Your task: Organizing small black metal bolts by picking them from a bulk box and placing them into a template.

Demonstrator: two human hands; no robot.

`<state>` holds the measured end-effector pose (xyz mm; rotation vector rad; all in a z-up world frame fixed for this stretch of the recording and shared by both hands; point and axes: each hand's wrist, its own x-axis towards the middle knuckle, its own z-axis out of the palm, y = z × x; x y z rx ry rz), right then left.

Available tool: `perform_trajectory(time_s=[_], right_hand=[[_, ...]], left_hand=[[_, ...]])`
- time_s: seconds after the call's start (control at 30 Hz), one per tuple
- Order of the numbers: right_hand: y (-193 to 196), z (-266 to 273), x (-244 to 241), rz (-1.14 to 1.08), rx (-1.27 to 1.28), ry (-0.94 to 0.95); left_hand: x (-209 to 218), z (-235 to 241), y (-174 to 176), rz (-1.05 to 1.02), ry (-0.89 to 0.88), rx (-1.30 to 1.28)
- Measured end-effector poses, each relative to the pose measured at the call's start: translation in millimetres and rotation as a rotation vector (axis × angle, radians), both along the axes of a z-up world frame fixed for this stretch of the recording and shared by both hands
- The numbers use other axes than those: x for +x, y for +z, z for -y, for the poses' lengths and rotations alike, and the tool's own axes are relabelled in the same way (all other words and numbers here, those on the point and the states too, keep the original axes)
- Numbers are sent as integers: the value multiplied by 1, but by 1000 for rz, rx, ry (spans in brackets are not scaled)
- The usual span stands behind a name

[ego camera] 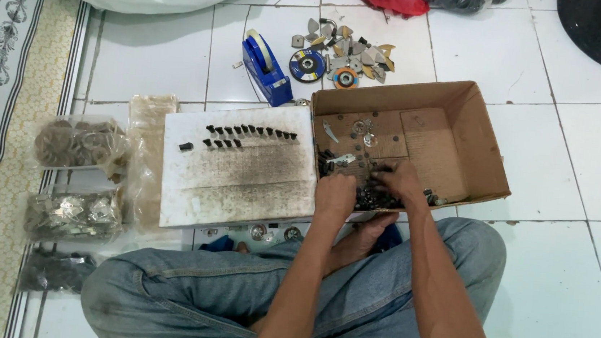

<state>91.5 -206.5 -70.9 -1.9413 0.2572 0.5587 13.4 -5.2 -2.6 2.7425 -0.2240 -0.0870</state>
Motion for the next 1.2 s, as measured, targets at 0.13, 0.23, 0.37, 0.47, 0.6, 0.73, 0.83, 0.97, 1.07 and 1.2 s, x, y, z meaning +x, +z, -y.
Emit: perform_trajectory(time_s=[0.13, 0.23, 0.37, 0.47, 0.6, 0.73, 0.83, 0.97, 1.07, 1.2], right_hand=[[18, -7, -10, 8, 150, -74], [7, -4, -5, 46, 86, -40], [24, -20, -15, 66, -22, -2], [3, -2, -5, 123, -172, 9], [21, -18, -14, 162, -365, 143], [49, -55, -20, -42, -536, 398], [-2, -36, -14, 14, -554, 418], [-117, 19, -17, 1234, -1181, 350], [-59, 9, -23, 1162, -901, 382], [-17, -22, -6, 184, -862, 850]], left_hand=[[-2, 0, 4, 10, 7, 6], [-3, 0, 5, 0, 11, 9], [-4, -1, 5, 9, 4, 37], [-6, 1, 3, 12, -5, 51], [-4, 1, 4, 27, -12, 80], [-1, 3, 0, 39, -55, 126], [-4, 2, 6, 49, -79, 121], [-2, 2, 1, 38, -91, 88], [0, 2, 0, 8, -99, 80], [-8, -3, 25, -4, -142, 73]])
